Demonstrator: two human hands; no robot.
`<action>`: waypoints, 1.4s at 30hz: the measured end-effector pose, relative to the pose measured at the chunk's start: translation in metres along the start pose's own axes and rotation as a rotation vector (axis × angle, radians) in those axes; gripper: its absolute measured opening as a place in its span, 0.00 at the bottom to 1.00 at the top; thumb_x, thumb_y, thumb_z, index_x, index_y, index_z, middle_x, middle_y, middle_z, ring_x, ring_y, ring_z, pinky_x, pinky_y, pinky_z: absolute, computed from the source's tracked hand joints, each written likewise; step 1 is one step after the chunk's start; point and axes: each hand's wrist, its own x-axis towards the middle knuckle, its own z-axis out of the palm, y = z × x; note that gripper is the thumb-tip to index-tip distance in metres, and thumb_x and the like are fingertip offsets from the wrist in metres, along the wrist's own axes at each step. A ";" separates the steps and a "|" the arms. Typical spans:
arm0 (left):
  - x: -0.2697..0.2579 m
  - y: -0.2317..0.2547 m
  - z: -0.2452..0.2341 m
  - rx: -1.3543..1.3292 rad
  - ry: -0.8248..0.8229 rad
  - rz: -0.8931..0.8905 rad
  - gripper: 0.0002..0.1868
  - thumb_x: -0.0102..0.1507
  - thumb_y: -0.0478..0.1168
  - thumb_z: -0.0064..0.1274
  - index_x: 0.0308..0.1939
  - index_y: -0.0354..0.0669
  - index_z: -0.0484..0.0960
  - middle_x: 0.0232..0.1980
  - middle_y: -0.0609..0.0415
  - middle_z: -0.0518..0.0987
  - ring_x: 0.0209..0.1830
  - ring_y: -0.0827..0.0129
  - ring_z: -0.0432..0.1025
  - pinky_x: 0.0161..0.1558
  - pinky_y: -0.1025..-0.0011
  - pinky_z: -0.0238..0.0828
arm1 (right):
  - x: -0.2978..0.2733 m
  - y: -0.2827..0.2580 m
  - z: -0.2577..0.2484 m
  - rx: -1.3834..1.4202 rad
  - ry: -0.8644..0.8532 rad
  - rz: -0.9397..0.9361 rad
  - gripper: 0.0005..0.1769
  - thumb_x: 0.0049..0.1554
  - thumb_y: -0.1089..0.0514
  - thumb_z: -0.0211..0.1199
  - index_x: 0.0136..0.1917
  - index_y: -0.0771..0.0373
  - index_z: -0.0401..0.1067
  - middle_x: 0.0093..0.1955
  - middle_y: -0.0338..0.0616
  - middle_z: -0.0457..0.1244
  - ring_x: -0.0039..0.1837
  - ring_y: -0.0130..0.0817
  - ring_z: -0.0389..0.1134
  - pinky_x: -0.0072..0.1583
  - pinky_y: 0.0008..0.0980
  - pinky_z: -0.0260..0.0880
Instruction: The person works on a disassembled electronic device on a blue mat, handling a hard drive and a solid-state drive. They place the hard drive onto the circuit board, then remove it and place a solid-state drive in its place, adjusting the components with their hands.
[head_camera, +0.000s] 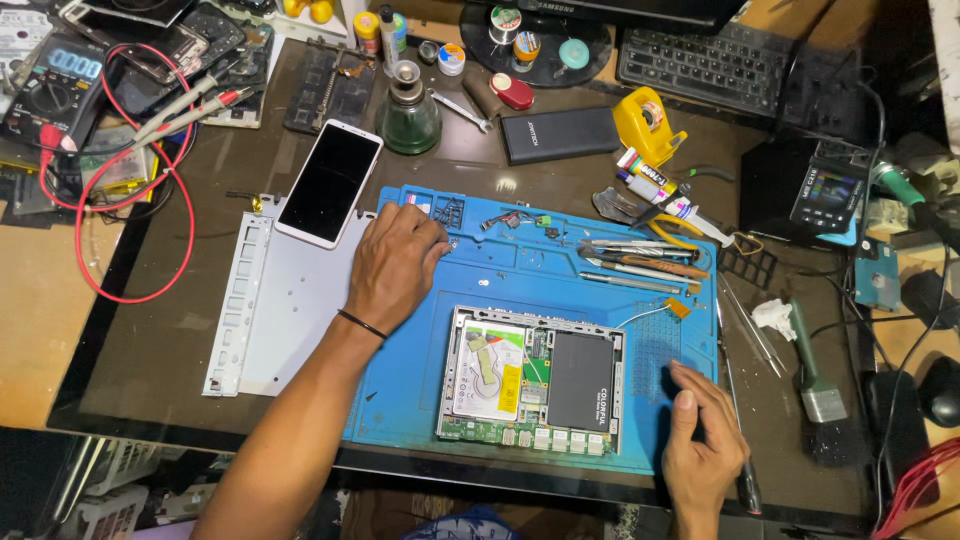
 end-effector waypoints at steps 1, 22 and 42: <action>0.000 0.000 0.000 0.001 -0.001 0.000 0.05 0.64 0.38 0.63 0.39 0.44 0.82 0.41 0.53 0.74 0.42 0.56 0.65 0.42 0.58 0.67 | 0.001 -0.001 -0.001 0.001 0.000 0.001 0.16 0.70 0.60 0.50 0.57 0.72 0.77 0.59 0.53 0.71 0.64 0.46 0.72 0.68 0.41 0.71; -0.001 0.000 0.005 -0.052 -0.010 -0.058 0.04 0.64 0.40 0.63 0.38 0.45 0.84 0.40 0.53 0.76 0.43 0.55 0.65 0.41 0.57 0.67 | 0.002 -0.004 -0.007 0.062 -0.011 0.059 0.16 0.69 0.58 0.51 0.54 0.69 0.78 0.57 0.49 0.71 0.63 0.42 0.71 0.68 0.39 0.69; -0.008 -0.005 0.010 -0.069 0.018 -0.163 0.03 0.63 0.40 0.62 0.40 0.48 0.88 0.41 0.55 0.79 0.47 0.55 0.68 0.40 0.55 0.69 | -0.001 -0.008 -0.012 0.071 -0.002 0.053 0.16 0.70 0.58 0.51 0.54 0.69 0.78 0.57 0.50 0.71 0.63 0.43 0.71 0.67 0.39 0.69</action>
